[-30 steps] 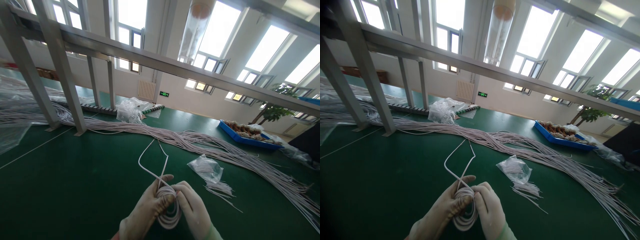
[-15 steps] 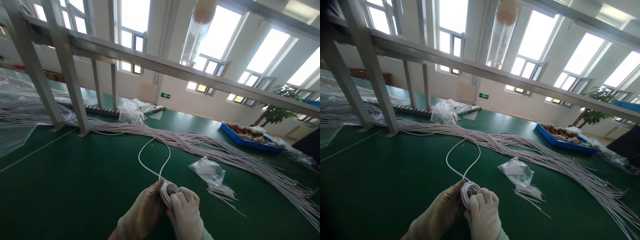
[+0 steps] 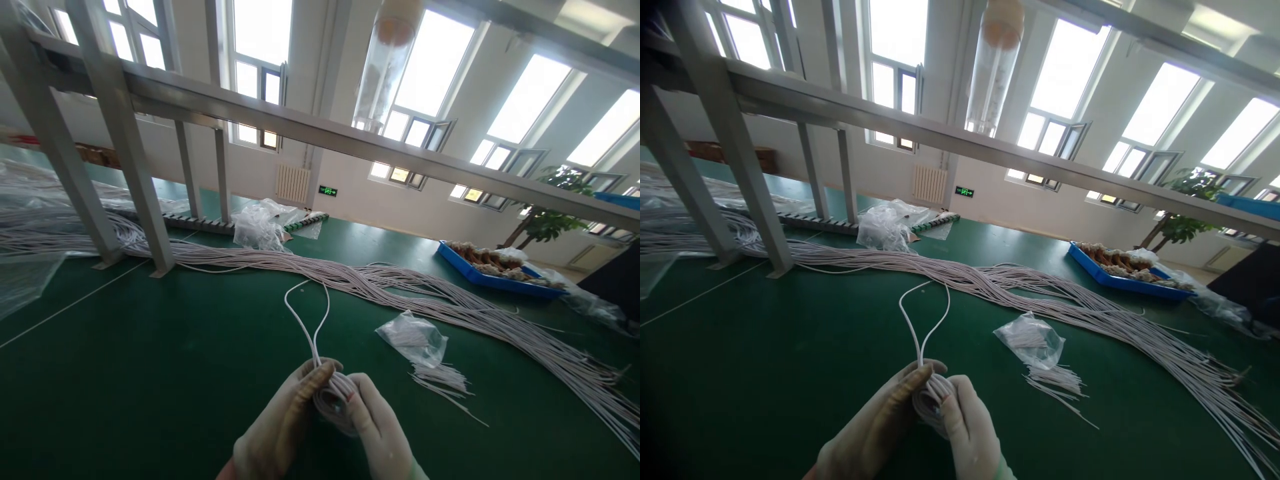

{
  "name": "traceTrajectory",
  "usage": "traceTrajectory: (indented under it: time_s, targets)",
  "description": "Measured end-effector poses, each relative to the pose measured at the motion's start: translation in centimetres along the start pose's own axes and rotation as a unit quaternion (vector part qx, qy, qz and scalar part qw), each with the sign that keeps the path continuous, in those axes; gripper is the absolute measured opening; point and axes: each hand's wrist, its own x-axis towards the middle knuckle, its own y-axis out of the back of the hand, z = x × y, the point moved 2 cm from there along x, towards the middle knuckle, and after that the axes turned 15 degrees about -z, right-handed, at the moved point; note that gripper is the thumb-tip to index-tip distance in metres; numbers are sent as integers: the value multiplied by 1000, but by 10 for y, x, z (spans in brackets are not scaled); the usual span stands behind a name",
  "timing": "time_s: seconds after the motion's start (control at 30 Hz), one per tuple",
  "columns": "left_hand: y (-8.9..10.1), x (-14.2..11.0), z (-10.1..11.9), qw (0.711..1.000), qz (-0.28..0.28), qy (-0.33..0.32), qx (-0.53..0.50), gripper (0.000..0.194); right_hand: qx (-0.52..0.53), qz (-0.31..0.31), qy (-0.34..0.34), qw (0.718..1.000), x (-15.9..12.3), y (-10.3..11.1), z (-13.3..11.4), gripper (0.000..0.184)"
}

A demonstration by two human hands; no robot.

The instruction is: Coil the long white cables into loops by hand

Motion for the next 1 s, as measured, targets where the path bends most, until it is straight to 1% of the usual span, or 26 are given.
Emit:
traceTrajectory:
  time_s: [0.07, 0.13, 0.17, 0.23, 0.3, 0.4, 0.47, 0.5, 0.57, 0.63, 0.67, 0.73, 0.83, 0.9, 1.0]
  targets:
    - [-6, 1, 5, 1000, -8, 2, -13, 56, -45, 12, 0, 999, 1, -5, -7, 44]
    - [-7, 1, 6, 1000, 7, 6, -22, 56, -97, 42, -17, 994, 2, -8, -12, 33]
    - [-7, 1, 5, 999, 16, 11, -29, 56, -120, 66, -29, 990, 2, -9, -14, 31]
    - [-4, 1, 2, 999, 26, 20, -43, 59, -168, 120, -48, 977, 2, -9, -16, 33]
    - [-3, 1, 0, 997, 21, 27, -72, 63, -223, 157, -52, 961, 1, -9, -16, 34]
    - [-6, 1, 2, 993, 14, 19, -118, 58, -260, 162, -58, 950, 0, -9, -10, 39]
    - [-11, 0, 8, 992, 5, 7, -128, 55, -258, 162, -72, 950, 0, -10, -6, 46]
    - [-14, 0, 10, 992, 5, 7, -124, 57, -254, 163, -78, 950, 0, -10, -4, 48]
    - [-18, -1, 15, 993, 14, 18, -113, 69, -238, 158, -74, 955, 0, -10, -3, 46]
    - [-20, -1, 17, 993, 32, 30, -108, 81, -213, 144, -52, 965, 0, -11, -5, 39]
    - [-20, -1, 18, 993, 37, 31, -112, 84, -200, 135, -40, 970, 0, -11, -7, 37]
    - [-20, 1, 17, 991, 31, 25, -126, 83, -174, 123, -26, 977, 0, -13, -10, 40]
    - [-16, 2, 10, 991, 7, 20, -136, 80, -123, 119, -19, 985, 0, -16, -12, 51]
    - [-10, 2, 4, 993, -5, 10, -120, 75, -86, 118, -15, 989, 1, -19, -11, 57]
    - [0, 1, -4, 997, -2, -8, -72, 67, -56, 123, -7, 991, 4, -23, -8, 59]
